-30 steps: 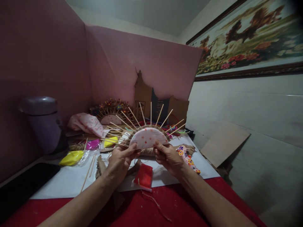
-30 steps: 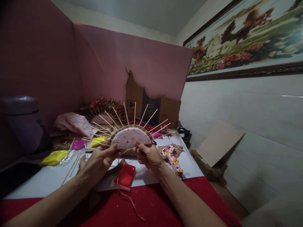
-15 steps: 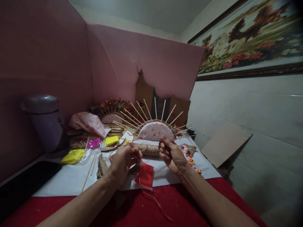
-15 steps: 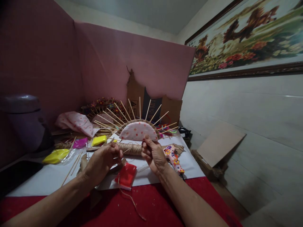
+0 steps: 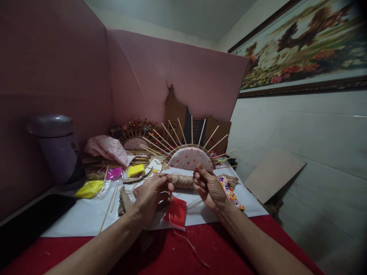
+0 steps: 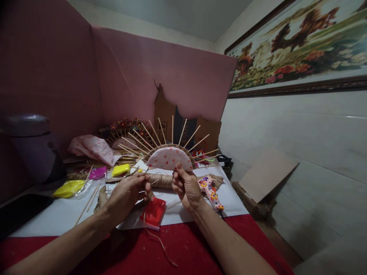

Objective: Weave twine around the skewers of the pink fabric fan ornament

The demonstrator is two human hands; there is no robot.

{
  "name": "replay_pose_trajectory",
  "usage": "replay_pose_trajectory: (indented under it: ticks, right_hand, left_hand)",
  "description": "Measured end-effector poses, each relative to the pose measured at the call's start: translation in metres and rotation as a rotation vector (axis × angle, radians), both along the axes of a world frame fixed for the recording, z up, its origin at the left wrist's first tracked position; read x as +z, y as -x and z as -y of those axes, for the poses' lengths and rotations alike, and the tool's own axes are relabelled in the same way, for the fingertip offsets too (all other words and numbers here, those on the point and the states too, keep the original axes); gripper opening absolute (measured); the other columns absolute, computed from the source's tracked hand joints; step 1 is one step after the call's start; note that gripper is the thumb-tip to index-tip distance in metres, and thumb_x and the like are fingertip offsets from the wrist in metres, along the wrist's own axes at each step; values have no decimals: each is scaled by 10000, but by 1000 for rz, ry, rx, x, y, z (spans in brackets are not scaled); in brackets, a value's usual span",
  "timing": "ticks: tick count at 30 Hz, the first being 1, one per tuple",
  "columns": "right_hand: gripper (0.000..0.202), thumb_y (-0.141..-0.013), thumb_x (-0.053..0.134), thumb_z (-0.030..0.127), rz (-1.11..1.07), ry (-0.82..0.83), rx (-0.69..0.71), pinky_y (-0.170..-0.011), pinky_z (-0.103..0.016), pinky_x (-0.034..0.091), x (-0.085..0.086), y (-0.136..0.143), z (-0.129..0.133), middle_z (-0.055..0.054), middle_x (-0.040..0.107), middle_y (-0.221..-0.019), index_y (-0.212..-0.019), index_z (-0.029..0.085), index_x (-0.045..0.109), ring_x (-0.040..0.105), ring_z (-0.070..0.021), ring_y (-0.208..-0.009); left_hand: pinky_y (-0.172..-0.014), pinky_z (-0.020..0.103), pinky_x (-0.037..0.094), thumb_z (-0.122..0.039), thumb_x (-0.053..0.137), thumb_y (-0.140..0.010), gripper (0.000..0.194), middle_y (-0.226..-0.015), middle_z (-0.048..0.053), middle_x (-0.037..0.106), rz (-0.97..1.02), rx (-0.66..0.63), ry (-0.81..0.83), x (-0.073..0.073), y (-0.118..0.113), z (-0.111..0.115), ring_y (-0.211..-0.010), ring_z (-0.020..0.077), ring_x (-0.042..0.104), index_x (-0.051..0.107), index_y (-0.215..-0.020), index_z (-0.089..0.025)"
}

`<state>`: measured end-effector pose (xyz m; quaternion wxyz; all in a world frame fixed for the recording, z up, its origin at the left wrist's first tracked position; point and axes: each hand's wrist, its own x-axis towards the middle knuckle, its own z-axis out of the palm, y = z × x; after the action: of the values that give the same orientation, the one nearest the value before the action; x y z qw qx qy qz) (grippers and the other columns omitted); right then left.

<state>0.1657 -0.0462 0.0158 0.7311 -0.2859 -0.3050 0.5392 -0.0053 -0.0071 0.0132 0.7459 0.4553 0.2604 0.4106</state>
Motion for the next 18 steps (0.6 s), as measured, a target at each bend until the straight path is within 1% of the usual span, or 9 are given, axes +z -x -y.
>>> replay_pose_trajectory:
  ticks: [5, 8, 12, 15, 18]
  right_hand:
    - [317, -607, 797, 284, 9, -9, -7, -311, -106, 205, 1, 1, 1, 64, 485, -533, -639, 153, 510, 270, -5, -389]
    - [326, -592, 806, 286, 16, -6, -14, -310, -106, 205, 3, 2, 2, 61, 489, -536, -633, 148, 513, 274, -3, -388]
    - [323, -586, 809, 286, 22, 2, -14, -313, -105, 207, 3, 3, 3, 60, 488, -536, -641, 143, 524, 275, -3, -389]
    - [326, -577, 814, 282, 23, 2, -19, -313, -104, 207, 2, 3, 4, 63, 487, -527, -650, 147, 527, 282, -3, -385]
    - [320, -581, 812, 271, 18, -4, -19, -311, -101, 216, 2, 3, 4, 61, 495, -520, -651, 146, 526, 294, -3, -380]
  left_hand:
    - [-458, 220, 390, -280, 639, -733, 156, -542, -7, 560, 52, 79, -80, 2, -1, -1, -437, 87, 474, 587, -770, -137]
    - [-422, 202, 367, -295, 673, -706, 184, -513, -6, 545, 69, 85, -94, 2, 0, -2, -422, 81, 467, 603, -721, -125]
    - [-423, 186, 360, -262, 709, -659, 181, -512, -6, 541, 25, 103, -122, 2, 0, -4, -428, 64, 454, 601, -650, -117]
    - [-425, 185, 354, -263, 707, -635, 192, -507, -2, 542, -5, 144, -118, 1, -2, -6, -434, 64, 442, 577, -605, -125]
    - [-403, 195, 320, -260, 655, -640, 190, -463, -19, 493, 1, 166, -110, 0, -3, -8, -413, 68, 405, 523, -564, -149]
